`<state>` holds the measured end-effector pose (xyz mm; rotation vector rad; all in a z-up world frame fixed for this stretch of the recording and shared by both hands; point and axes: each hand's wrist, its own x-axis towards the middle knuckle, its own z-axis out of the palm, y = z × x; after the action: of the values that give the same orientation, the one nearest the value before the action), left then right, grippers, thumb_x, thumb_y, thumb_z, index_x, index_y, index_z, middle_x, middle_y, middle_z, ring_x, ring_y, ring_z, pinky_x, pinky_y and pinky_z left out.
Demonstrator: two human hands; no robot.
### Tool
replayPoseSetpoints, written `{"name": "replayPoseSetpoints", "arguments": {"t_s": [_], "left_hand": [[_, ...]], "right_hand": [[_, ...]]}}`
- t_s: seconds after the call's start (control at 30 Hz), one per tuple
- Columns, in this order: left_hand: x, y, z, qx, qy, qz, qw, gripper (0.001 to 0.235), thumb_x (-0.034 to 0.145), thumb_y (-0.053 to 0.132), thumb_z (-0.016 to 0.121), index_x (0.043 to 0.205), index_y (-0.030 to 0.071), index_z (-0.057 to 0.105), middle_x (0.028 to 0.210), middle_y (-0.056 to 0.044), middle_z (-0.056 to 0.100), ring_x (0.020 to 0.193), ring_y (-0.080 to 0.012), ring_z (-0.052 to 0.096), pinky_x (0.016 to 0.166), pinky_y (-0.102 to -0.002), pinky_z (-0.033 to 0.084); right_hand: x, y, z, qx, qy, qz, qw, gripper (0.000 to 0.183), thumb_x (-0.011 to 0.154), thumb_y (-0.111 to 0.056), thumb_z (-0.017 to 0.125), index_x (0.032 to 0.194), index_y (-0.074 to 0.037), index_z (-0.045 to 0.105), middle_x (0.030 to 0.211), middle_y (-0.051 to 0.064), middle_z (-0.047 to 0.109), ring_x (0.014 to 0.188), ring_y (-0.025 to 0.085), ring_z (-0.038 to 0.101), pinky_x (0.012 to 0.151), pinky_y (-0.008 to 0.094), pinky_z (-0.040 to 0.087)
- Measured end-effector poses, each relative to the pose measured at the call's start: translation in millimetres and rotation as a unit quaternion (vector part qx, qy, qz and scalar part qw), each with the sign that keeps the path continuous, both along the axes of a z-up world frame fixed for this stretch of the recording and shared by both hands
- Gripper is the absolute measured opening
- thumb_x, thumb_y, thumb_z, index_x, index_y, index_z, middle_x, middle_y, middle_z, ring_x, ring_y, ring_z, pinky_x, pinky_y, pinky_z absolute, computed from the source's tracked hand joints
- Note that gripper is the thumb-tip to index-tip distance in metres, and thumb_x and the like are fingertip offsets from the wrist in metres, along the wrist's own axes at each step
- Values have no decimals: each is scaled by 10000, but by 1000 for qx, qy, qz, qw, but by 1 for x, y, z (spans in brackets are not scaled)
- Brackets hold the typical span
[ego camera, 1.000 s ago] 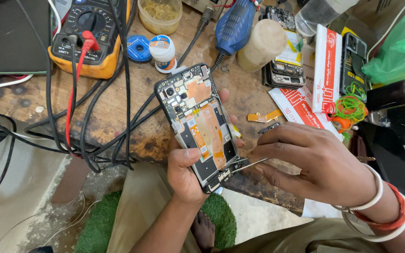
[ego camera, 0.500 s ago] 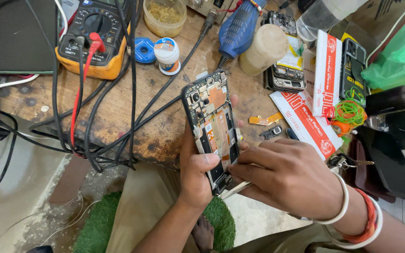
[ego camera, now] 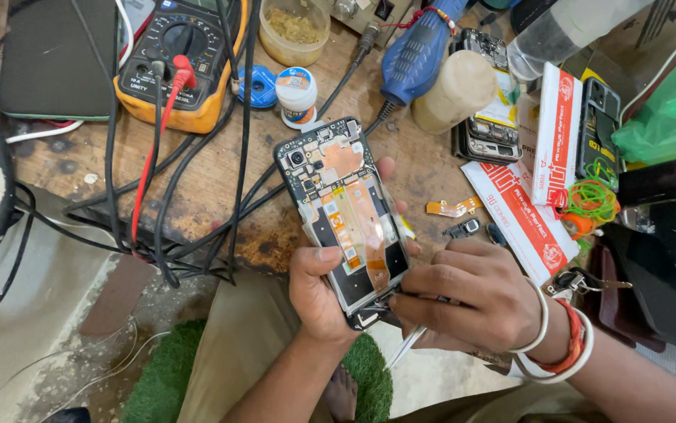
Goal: The person removes rubber bands from a disassembled smartphone, then uses tweezers to place a battery and a metal shielding plate inside the chassis. Finally, the person aligns and closes the phone's back cover.
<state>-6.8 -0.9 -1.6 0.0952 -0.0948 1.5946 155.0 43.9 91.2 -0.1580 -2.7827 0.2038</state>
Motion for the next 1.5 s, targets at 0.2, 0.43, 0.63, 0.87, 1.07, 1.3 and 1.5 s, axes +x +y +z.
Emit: {"name": "replayPoseSetpoints", "arguments": {"t_s": [0.2, 0.43, 0.63, 0.87, 1.07, 1.3, 1.5], "left_hand": [[0, -4, 1, 4, 24, 16, 1000, 961, 821, 214, 658, 1673, 42, 248, 1657, -252, 363, 1282, -298, 561, 1005, -448, 573], [-4, -4, 5, -1, 68, 19, 997, 930, 815, 233, 645, 1639, 31, 266, 1631, -269, 390, 1284, -303, 562, 998, -450, 571], [-3, -5, 5, -10, 91, 19, 996, 911, 816, 251, 635, 1628, 45, 277, 1622, -275, 397, 1268, -298, 568, 1018, -440, 570], [-2, 1, -1, 10, -6, -19, 1000, 954, 838, 259, 648, 1681, 15, 274, 1647, -235, 406, 1199, -328, 571, 978, -442, 563], [0, -2, 0, 7, -3, 22, 1000, 1017, 788, 247, 683, 1688, 63, 246, 1640, -205, 389, 1314, -309, 534, 1074, -497, 530], [-3, -9, 0, -2, -2, 68, 998, 1037, 782, 235, 690, 1693, 111, 212, 1658, -205, 352, 1360, -320, 512, 1092, -568, 499], [-30, -9, -2, -3, 38, 119, 992, 1042, 804, 230, 688, 1712, 92, 195, 1715, -242, 291, 1385, -363, 501, 1097, -624, 487]], "right_hand": [[4, 2, 2, 3, -18, 1, 1000, 307, 808, -249, 820, 1032, -71, 710, 985, 73, 667, 766, 205, 683, 593, 342, 479], [-8, -6, 9, -54, -5, -75, 996, 382, 846, -267, 845, 1132, -65, 694, 1025, 54, 679, 749, 204, 673, 617, 335, 517], [-14, -10, 10, -93, -51, -56, 993, 393, 804, -289, 824, 1141, -113, 722, 1118, 61, 679, 889, 222, 702, 704, 372, 528], [-4, -5, 17, -145, -84, 15, 986, 350, 800, -255, 782, 1116, -116, 726, 1115, 63, 644, 907, 268, 651, 767, 434, 510], [22, 5, 23, -141, -87, -408, 898, 418, 830, -11, 627, 1240, -31, 708, 953, 138, 592, 813, 296, 608, 714, 390, 495], [29, 25, -5, -44, -89, -442, 891, 406, 884, -101, 697, 1271, 20, 668, 1059, 208, 623, 968, 393, 611, 820, 461, 493], [-17, 8, -12, -119, -117, -476, 864, 520, 850, -346, 789, 1241, -31, 653, 1039, 171, 655, 939, 360, 651, 818, 450, 509]]}}
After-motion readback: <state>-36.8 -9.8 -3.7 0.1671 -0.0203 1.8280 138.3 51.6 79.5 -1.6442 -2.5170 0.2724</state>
